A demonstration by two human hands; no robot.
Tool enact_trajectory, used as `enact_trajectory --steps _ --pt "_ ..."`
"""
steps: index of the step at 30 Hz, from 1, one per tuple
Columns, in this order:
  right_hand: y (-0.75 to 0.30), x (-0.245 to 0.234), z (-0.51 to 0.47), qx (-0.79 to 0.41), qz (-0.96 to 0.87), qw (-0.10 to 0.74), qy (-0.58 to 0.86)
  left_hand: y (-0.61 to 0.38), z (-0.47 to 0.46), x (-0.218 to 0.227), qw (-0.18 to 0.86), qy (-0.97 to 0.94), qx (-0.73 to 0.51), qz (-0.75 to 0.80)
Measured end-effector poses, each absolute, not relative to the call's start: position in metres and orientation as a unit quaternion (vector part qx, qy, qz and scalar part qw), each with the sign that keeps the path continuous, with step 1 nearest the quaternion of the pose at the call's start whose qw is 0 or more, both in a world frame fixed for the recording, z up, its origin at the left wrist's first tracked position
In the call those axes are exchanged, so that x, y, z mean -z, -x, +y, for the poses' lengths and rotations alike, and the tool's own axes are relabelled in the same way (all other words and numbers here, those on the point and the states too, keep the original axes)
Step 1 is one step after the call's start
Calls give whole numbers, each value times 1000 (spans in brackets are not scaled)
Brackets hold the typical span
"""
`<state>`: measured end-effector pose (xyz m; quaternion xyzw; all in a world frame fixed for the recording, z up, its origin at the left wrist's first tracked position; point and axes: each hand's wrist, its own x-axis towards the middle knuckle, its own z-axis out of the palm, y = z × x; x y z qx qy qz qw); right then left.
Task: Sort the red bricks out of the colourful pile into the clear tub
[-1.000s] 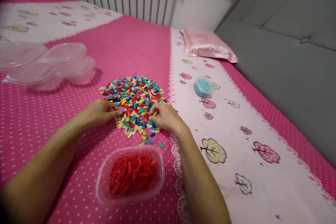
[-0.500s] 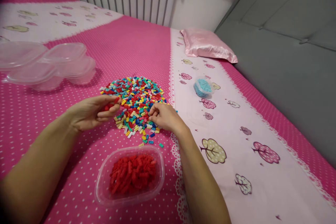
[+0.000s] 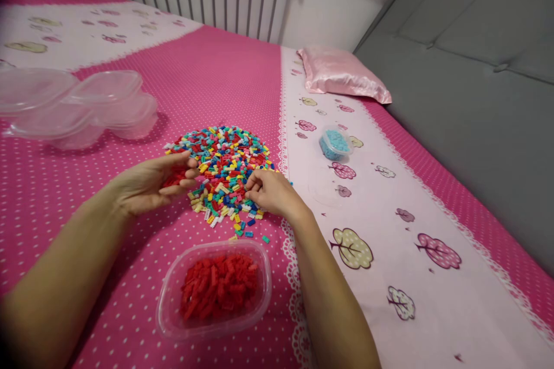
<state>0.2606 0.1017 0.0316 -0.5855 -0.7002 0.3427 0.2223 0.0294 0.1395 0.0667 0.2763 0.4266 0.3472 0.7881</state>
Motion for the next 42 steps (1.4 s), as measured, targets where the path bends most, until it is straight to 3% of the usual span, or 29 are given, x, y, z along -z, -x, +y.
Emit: enact_trajectory --steps 4,11,21,34,42 --pt "-261 -32 101 -340 -702 221 585 -32 137 -62 750 -313 -361 457" --pt "-261 -31 102 -341 -702 222 584 -39 133 -48 553 -522 -351 547" --pt "-261 -32 101 -343 -701 222 584 -38 134 -51 342 -687 -212 605" --pt "-262 -29 102 -343 -707 223 576 -38 134 -44 261 -727 -159 615" --pt "-262 -27 103 -339 -710 229 573 -34 136 -36 264 -733 -187 599"
